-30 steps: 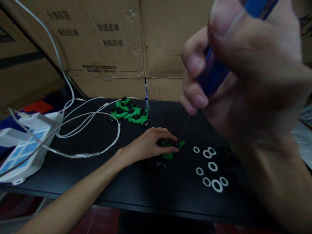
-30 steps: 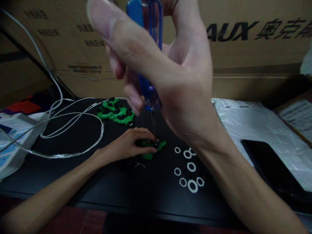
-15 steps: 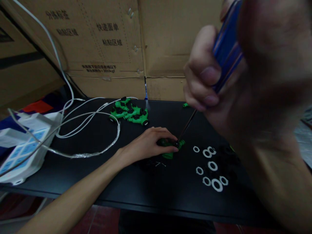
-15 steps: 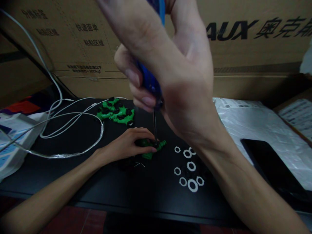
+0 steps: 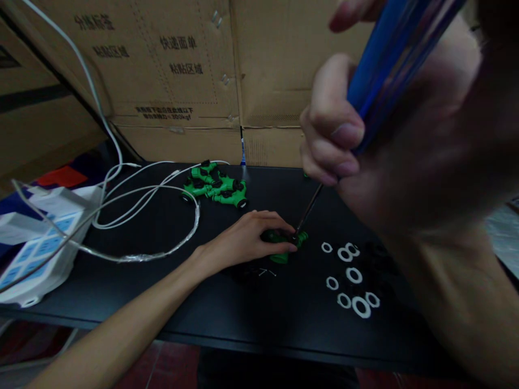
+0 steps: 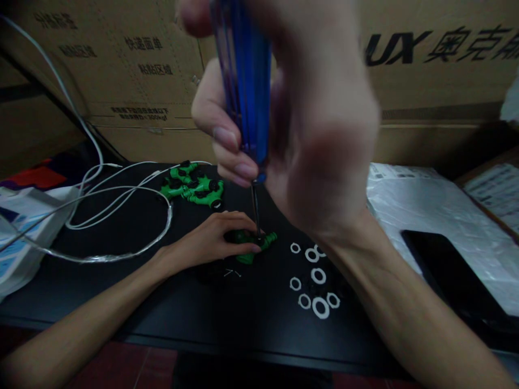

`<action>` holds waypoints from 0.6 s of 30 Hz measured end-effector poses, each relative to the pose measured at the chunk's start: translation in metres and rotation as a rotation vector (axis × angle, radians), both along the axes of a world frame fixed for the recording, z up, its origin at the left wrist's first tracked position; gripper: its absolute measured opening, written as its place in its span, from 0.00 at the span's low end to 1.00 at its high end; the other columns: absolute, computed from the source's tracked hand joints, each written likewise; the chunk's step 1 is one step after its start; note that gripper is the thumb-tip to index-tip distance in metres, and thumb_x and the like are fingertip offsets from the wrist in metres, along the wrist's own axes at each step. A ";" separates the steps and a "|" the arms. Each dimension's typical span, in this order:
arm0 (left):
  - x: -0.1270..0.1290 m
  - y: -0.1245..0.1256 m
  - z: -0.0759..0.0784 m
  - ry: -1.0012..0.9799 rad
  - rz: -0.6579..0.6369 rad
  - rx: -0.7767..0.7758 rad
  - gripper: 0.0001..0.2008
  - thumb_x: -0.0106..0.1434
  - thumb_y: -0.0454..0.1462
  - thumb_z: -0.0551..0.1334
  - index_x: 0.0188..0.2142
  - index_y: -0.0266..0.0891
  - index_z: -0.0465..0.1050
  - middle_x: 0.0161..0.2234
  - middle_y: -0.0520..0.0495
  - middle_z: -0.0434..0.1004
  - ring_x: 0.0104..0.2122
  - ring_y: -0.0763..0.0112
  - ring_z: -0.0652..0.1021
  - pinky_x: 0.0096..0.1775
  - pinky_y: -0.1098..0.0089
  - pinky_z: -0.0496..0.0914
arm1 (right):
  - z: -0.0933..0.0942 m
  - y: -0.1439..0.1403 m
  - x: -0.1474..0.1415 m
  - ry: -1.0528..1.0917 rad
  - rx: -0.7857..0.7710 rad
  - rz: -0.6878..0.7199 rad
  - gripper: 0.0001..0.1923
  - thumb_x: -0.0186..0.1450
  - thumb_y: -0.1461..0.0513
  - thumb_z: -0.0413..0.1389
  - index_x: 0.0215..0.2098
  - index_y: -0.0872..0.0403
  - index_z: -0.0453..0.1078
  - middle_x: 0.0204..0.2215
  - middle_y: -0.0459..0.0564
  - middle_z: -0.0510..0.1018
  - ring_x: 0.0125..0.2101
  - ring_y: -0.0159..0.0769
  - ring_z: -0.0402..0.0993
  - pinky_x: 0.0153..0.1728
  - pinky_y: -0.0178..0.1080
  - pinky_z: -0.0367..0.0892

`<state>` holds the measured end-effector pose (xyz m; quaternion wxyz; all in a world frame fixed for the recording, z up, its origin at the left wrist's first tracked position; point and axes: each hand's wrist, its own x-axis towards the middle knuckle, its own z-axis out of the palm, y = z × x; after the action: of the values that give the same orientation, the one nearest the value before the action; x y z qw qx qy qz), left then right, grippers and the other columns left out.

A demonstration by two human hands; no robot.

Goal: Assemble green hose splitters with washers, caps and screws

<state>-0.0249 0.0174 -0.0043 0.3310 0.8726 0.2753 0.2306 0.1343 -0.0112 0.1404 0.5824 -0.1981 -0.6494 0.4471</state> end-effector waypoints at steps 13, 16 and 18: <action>0.000 0.000 0.001 0.004 -0.006 -0.009 0.15 0.65 0.45 0.68 0.48 0.40 0.79 0.43 0.47 0.81 0.43 0.68 0.80 0.49 0.67 0.70 | -0.004 0.003 0.002 -0.024 0.125 -0.016 0.25 0.66 0.37 0.38 0.31 0.47 0.58 0.20 0.40 0.58 0.18 0.30 0.48 0.15 0.33 0.49; 0.000 0.001 0.001 0.008 -0.004 0.002 0.15 0.65 0.45 0.68 0.48 0.40 0.79 0.43 0.48 0.81 0.44 0.68 0.80 0.50 0.68 0.69 | 0.000 0.002 0.004 0.008 0.150 0.019 0.23 0.66 0.39 0.40 0.32 0.45 0.61 0.25 0.42 0.62 0.23 0.33 0.57 0.18 0.35 0.54; 0.000 0.001 0.000 0.011 -0.002 0.001 0.15 0.65 0.46 0.68 0.48 0.41 0.79 0.44 0.48 0.81 0.44 0.67 0.80 0.50 0.67 0.69 | 0.004 0.000 0.000 0.017 0.057 -0.009 0.22 0.66 0.39 0.42 0.35 0.44 0.63 0.24 0.42 0.61 0.22 0.34 0.60 0.18 0.36 0.56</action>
<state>-0.0250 0.0181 -0.0040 0.3291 0.8743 0.2762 0.2258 0.1342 -0.0116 0.1444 0.5955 -0.1806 -0.6558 0.4275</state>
